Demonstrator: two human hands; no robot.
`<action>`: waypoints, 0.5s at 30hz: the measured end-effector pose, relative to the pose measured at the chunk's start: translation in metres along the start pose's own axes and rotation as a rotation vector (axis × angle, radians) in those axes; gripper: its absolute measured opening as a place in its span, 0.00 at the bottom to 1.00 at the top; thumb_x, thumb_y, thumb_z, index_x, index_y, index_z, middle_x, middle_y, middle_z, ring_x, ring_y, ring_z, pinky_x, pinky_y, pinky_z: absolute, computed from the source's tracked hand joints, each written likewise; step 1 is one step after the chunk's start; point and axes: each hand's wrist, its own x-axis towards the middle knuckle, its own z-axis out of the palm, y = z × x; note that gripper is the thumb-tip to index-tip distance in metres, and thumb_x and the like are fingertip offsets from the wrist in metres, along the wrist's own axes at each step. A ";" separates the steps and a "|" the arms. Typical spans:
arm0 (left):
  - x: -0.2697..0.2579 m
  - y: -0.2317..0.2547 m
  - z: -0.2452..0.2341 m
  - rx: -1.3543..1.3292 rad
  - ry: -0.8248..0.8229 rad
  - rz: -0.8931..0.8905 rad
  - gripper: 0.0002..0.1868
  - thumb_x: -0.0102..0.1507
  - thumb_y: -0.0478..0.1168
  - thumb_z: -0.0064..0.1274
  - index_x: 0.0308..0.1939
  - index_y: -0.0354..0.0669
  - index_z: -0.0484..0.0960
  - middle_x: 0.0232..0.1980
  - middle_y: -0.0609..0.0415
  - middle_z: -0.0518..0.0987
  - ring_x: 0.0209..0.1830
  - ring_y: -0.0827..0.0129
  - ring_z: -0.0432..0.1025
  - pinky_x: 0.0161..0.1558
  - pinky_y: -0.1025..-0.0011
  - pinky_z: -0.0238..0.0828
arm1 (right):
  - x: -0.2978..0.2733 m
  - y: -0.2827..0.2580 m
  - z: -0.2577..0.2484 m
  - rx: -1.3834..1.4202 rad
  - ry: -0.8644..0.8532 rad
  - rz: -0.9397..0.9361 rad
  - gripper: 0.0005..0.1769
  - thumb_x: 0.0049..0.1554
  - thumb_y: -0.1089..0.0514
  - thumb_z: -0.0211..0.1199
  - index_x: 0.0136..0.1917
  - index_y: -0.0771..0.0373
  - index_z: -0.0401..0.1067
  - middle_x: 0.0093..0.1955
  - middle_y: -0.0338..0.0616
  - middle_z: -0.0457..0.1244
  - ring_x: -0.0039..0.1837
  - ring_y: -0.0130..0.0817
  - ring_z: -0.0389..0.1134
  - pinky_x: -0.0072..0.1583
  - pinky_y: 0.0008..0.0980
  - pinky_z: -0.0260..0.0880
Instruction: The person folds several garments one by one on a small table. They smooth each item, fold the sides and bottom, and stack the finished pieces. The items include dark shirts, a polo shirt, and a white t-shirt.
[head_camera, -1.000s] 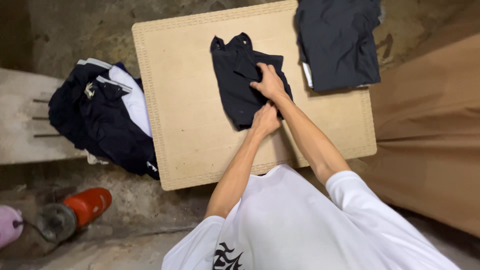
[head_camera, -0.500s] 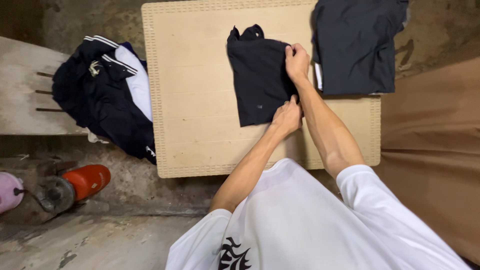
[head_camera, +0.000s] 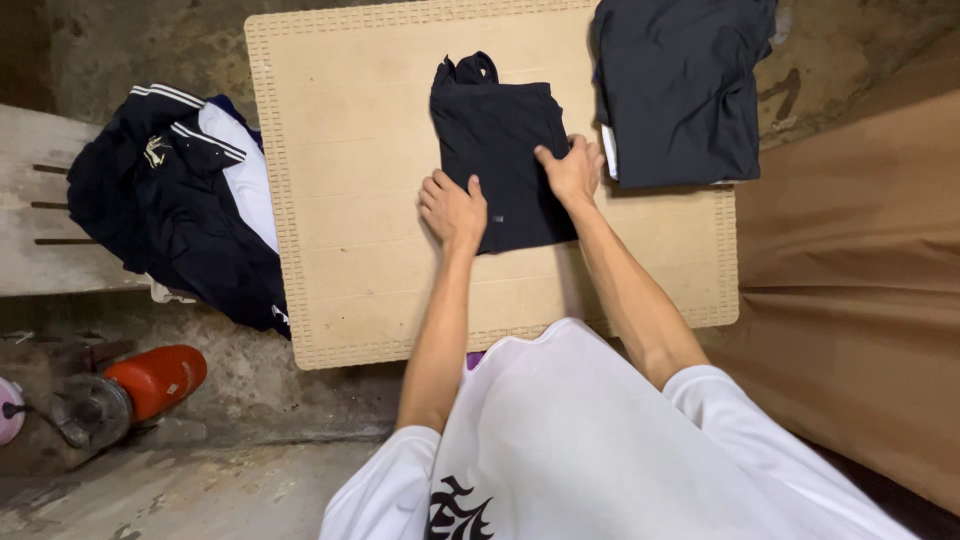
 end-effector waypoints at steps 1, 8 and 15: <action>0.008 -0.006 0.004 -0.022 -0.052 -0.015 0.35 0.63 0.57 0.57 0.61 0.30 0.70 0.62 0.34 0.71 0.65 0.41 0.65 0.63 0.49 0.60 | -0.003 -0.004 -0.002 -0.002 -0.069 0.054 0.42 0.50 0.40 0.74 0.67 0.66 0.65 0.65 0.61 0.61 0.70 0.59 0.58 0.67 0.51 0.60; 0.062 -0.021 0.039 -0.572 -0.324 -0.136 0.34 0.58 0.44 0.62 0.64 0.31 0.70 0.57 0.36 0.77 0.59 0.49 0.73 0.61 0.61 0.67 | 0.010 -0.001 0.001 0.307 -0.293 -0.026 0.33 0.54 0.51 0.66 0.69 0.67 0.68 0.64 0.56 0.69 0.68 0.47 0.69 0.69 0.40 0.67; 0.072 0.026 0.008 -1.589 -0.740 -0.134 0.40 0.56 0.31 0.50 0.75 0.42 0.63 0.68 0.45 0.73 0.65 0.58 0.70 0.65 0.66 0.68 | 0.040 0.010 -0.045 0.924 -0.486 -0.034 0.39 0.55 0.61 0.62 0.77 0.69 0.56 0.70 0.53 0.62 0.69 0.42 0.65 0.68 0.35 0.66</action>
